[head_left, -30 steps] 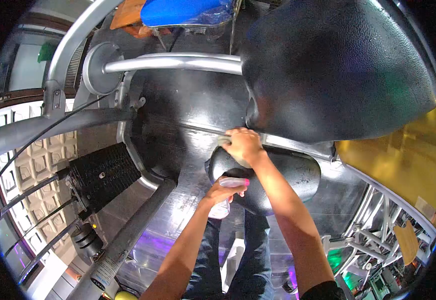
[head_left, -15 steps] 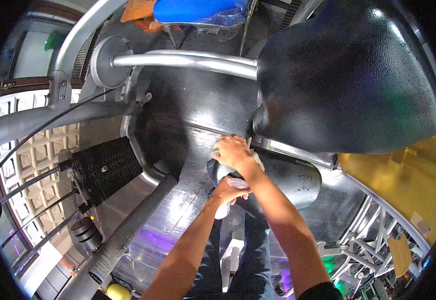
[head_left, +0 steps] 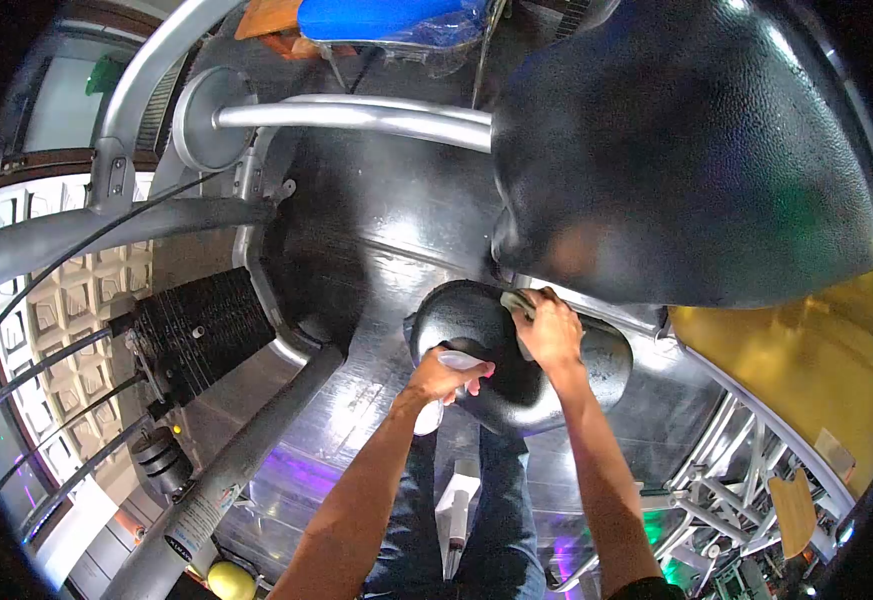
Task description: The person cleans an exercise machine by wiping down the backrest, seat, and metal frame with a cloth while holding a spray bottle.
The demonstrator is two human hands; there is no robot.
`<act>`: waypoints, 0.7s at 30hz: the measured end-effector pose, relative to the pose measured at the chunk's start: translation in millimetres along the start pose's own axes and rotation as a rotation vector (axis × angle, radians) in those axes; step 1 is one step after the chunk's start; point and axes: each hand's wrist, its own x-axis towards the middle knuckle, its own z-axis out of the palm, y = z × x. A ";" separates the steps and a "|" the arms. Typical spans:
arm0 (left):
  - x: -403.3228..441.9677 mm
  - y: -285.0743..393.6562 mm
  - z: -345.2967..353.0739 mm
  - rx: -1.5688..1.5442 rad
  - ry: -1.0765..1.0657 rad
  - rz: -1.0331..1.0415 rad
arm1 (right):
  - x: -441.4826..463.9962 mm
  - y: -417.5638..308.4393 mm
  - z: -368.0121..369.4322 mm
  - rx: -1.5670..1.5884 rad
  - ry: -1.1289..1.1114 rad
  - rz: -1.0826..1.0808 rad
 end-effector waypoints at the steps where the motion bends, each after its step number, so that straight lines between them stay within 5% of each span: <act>1: 0.5 -0.5 -0.6 -0.007 -0.005 0.012 | 8.3 -6.7 2.2 -0.031 0.033 0.025; 2: 1.9 -4.2 -0.7 -0.024 0.005 0.032 | 16.2 -19.0 0.0 -0.087 -0.090 0.076; 9: 3.3 -6.9 1.5 -0.120 0.007 0.104 | 41.1 -62.1 44.4 -0.041 -0.048 -0.152; 18: -0.3 -0.1 -2.7 -0.085 -0.022 0.084 | 9.8 -1.1 -19.6 0.005 -0.198 0.202; 21: -1.3 1.0 -2.2 -0.035 0.017 0.088 | -2.2 27.4 -22.7 -0.017 -0.094 0.265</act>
